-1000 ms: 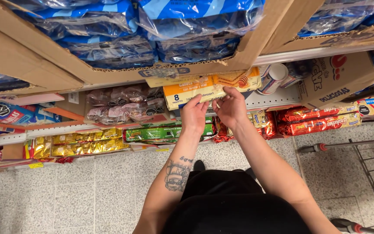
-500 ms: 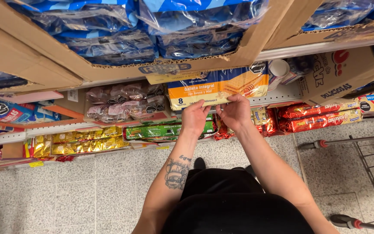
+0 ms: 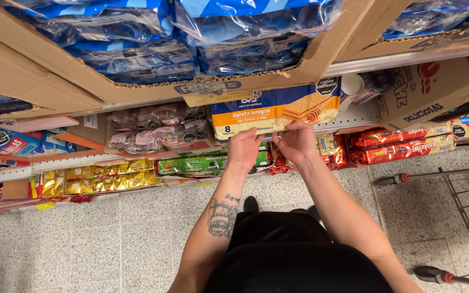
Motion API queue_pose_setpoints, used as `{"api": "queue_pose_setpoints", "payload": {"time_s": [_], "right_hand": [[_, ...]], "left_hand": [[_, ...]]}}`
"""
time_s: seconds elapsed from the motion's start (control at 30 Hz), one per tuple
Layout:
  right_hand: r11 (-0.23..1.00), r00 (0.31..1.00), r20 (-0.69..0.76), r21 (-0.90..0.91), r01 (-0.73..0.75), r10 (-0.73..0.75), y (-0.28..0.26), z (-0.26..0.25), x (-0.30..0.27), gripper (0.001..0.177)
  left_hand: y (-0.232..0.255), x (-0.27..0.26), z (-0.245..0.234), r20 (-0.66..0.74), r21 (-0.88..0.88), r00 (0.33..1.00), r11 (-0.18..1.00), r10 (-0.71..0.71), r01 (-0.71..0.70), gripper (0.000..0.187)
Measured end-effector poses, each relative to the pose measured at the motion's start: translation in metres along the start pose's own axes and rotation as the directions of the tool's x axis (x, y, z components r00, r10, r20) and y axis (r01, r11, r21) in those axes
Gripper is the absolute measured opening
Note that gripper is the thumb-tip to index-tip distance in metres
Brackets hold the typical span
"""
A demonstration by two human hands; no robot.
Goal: Selecting snacks and grocery items from store shelves and placing them into a shopping cart.
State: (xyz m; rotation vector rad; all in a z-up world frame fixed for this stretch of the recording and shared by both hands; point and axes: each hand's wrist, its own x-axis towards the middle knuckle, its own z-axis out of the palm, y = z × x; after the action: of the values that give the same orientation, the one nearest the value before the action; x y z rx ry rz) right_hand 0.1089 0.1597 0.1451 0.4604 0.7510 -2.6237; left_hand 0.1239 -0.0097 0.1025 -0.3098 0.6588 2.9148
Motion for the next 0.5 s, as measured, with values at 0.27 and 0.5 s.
{"api": "queue_pose_setpoints", "payload": {"time_s": [0.27,0.5], "right_hand": [[1.000,1.000,0.010,-0.016,-0.010,0.010,0.003,-0.008,0.006,0.038],[0.999,0.999,0.043,-0.044,-0.025,0.027,0.002,0.003,0.006,0.034]], "left_hand": [[0.005,-0.004,0.003,-0.004,-0.006,1.000,1.000,0.011,-0.011,0.042],[0.009,0.000,-0.006,0.010,0.043,0.999,0.998,0.052,-0.053,0.035]]}}
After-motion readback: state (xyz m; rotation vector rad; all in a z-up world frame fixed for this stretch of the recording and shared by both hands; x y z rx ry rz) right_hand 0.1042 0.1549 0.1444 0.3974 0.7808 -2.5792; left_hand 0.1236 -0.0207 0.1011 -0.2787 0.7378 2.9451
